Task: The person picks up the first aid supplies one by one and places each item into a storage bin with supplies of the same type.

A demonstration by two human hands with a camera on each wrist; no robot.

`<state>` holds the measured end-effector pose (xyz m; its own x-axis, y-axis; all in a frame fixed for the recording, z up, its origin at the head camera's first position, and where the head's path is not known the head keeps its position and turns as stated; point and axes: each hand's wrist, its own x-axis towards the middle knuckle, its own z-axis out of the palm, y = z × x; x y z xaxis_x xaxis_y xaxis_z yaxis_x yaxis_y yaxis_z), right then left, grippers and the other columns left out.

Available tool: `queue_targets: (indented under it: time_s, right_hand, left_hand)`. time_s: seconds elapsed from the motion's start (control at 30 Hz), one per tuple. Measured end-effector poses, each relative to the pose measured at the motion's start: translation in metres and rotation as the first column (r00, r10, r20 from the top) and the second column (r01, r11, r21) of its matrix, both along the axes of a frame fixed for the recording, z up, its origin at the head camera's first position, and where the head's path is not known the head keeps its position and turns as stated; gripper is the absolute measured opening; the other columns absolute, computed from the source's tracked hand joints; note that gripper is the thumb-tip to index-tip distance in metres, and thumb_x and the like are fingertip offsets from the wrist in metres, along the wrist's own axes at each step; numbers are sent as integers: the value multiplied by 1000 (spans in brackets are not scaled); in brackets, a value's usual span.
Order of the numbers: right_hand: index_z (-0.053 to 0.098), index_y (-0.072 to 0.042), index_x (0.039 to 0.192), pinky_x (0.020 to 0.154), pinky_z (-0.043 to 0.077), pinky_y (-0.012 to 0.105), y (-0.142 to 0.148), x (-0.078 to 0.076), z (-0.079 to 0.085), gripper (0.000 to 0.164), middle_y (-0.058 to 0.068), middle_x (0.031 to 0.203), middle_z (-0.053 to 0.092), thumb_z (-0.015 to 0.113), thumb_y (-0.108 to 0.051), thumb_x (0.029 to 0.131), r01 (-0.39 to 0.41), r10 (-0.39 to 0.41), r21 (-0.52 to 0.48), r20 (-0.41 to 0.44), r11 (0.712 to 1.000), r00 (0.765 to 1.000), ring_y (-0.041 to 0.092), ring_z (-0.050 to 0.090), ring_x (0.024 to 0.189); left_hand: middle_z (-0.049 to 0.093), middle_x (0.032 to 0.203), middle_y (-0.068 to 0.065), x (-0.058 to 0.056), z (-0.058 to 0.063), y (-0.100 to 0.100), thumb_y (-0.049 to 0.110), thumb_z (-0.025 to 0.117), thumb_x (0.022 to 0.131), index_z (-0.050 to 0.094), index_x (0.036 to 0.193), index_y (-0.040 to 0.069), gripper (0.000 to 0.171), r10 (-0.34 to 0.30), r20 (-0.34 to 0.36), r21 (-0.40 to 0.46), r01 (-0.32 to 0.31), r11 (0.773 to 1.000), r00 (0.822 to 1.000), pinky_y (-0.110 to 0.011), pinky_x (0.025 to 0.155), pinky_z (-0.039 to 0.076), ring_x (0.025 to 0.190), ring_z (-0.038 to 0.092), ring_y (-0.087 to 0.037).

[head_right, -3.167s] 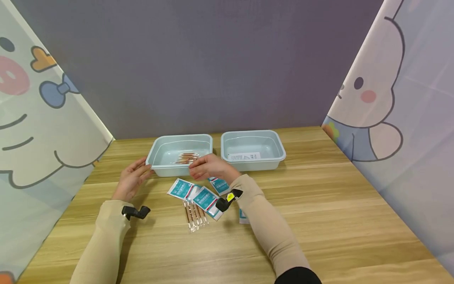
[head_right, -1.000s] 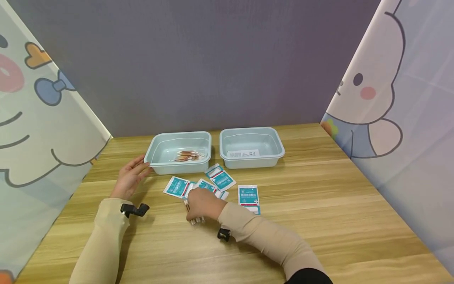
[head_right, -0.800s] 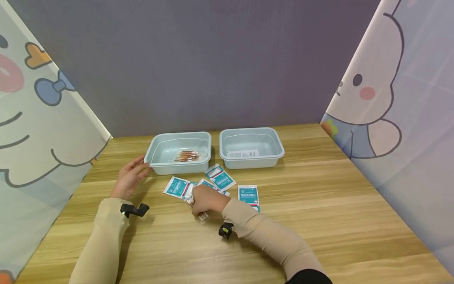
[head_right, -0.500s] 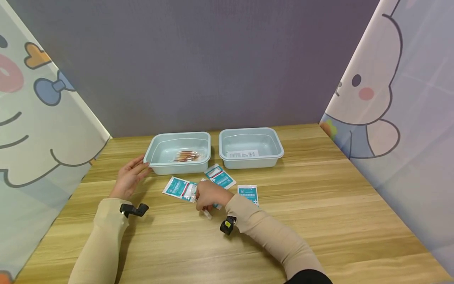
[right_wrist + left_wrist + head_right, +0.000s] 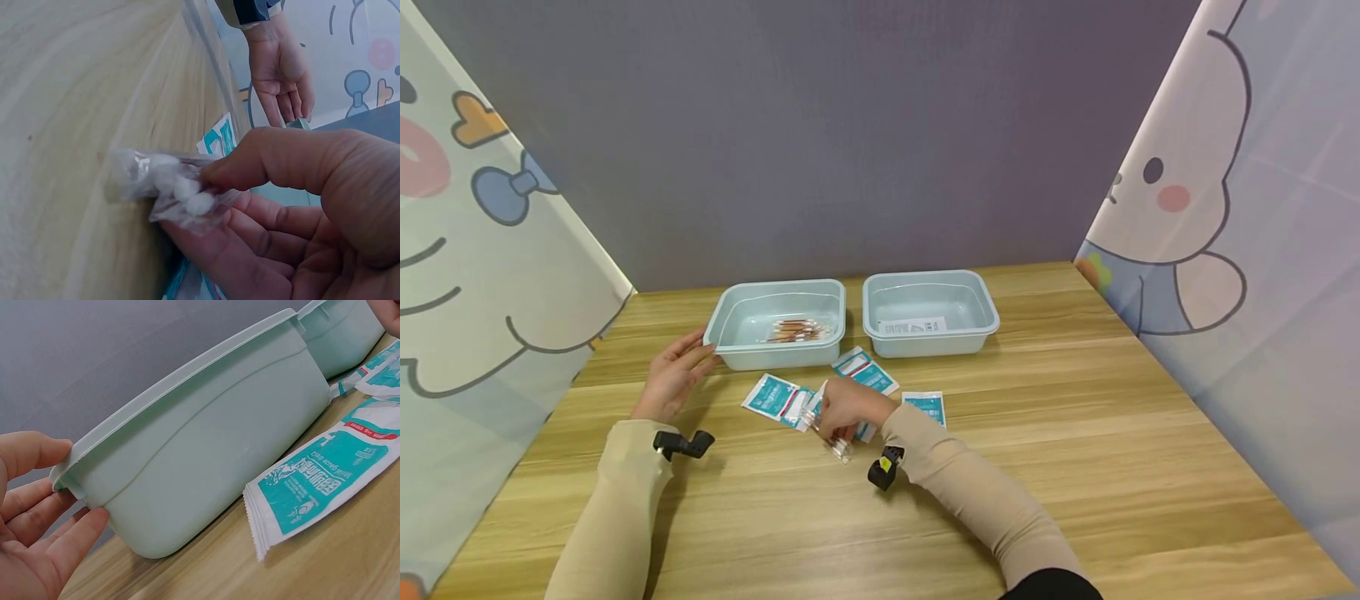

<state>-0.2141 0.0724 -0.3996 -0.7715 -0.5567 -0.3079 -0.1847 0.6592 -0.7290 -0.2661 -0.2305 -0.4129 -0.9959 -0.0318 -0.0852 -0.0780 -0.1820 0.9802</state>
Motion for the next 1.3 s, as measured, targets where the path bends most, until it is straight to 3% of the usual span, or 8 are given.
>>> queue_targets:
  time_s: [0.4, 0.6, 1.07, 1.3]
  right_hand:
    - [71, 5, 76, 51, 61, 30, 9, -5, 4, 3, 3, 62, 65, 69, 7, 77, 18, -11, -72, 94, 997, 995, 12, 61, 51]
    - [70, 5, 81, 48, 58, 25, 10, -13, 14, 5, 4, 63, 64, 69, 9, 77, 71, -54, -118, 139, 990, 989, 11, 59, 52]
    - [71, 6, 88, 50, 56, 23, 11, -30, 35, 10, 5, 68, 66, 68, 9, 80, 124, -77, -245, 193, 961, 978, 12, 61, 56]
    - [70, 9, 89, 49, 56, 23, 6, -38, 45, 8, 6, 66, 64, 67, 8, 81, 161, -97, -347, 193, 924, 976, 13, 60, 55]
  left_hand:
    - [49, 126, -2, 2, 1, 0, 7, 62, 99, 34, 152, -3, 61, 3, 10, 7, -3, 1000, 1000, -34, 106, 46, 108, 57, -10]
    - [50, 126, -3, 1, 0, 0, 8, 63, 99, 34, 152, -3, 61, 3, 2, 12, -3, 1000, 1000, -34, 106, 46, 112, 56, -13]
    - [50, 126, -2, 0, 0, 1, 7, 62, 99, 34, 152, -3, 61, 8, 0, 11, -8, 1000, 1000, -30, 103, 49, 111, 57, -12]
    - [50, 127, -3, -2, -1, 2, 6, 62, 99, 35, 151, -4, 59, 19, 1, 0, -19, 1000, 1000, -26, 98, 53, 114, 56, -14]
